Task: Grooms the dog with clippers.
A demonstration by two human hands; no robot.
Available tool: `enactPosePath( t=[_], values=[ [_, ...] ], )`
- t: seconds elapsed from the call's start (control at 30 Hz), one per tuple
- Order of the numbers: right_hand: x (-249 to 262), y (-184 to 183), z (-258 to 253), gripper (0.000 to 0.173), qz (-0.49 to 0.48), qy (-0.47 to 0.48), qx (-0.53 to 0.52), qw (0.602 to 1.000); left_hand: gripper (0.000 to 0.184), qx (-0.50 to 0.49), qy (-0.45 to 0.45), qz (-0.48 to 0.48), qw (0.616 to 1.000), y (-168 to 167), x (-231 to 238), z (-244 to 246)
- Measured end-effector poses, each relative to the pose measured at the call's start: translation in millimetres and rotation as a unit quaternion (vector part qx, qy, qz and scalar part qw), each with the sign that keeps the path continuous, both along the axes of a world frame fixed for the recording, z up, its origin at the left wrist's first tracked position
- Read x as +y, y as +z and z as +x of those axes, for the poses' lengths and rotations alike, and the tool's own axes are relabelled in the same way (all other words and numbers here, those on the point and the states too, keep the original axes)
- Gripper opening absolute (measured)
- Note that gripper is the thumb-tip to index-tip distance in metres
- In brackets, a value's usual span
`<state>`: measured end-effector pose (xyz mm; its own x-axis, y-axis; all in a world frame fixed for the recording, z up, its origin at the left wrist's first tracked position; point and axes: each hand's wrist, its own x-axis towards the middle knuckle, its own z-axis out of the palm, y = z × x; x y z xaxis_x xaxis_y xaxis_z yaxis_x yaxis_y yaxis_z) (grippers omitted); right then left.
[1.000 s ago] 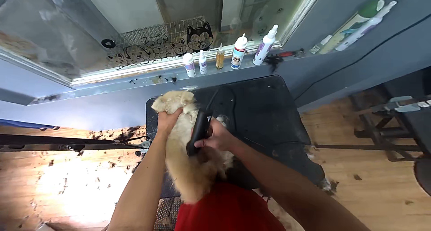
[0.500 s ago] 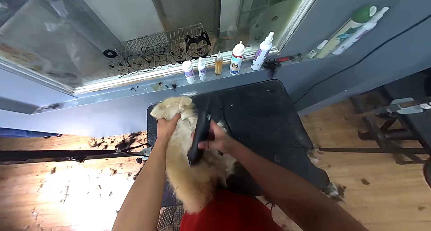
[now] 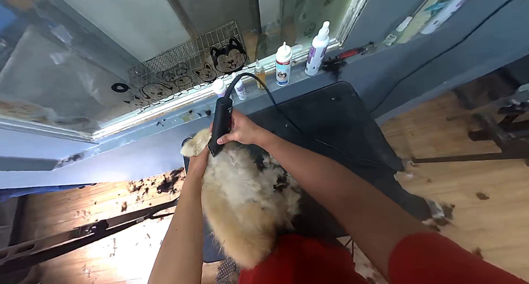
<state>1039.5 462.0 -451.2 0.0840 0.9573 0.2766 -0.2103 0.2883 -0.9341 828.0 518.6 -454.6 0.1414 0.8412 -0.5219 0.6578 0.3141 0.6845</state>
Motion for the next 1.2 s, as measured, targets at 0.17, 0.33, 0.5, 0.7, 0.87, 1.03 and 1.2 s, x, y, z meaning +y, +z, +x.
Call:
enactPosePath(
  t=[0.17, 0.33, 0.5, 0.7, 0.87, 1.03, 1.2],
  values=[
    [7.5, -16.0, 5.4, 0.079, -0.014, 0.072, 0.000, 0.997, 0.064, 0.013, 0.020, 0.022, 0.999, -9.8, 0.6, -0.3],
    [6.0, -21.0, 12.0, 0.080, -0.060, 0.150, 0.048, 0.986, 0.056, 0.022, 0.031, 0.044, 0.998, -13.2, -5.4, 6.8],
    [14.6, -19.8, 4.2, 0.074, 0.002, 0.134, 0.111, 0.985, 0.066, 0.080, 0.025, 0.039, 0.996, -18.5, -2.7, 4.8],
    [4.3, -25.2, 16.7, 0.071, -0.107, 0.180, 0.036, 0.977, 0.064, 0.016, 0.054, 0.068, 0.996, -27.4, -2.5, -0.3],
    [-3.0, -46.4, 25.9, 0.071, -0.176, 0.235, 0.002, 0.956, 0.080, 0.022, 0.082, 0.045, 0.995, -28.0, -1.8, -3.4],
    [3.9, -31.0, 18.0, 0.073, -0.051, 0.098, 0.129, 0.985, 0.071, 0.031, 0.073, 0.048, 0.996, -27.9, -4.8, -2.9],
    [-12.3, -37.6, 12.0, 0.073, -0.118, 0.155, 0.100, 0.976, 0.077, 0.028, 0.069, 0.049, 0.996, -25.1, -4.7, -5.9]
  ],
)
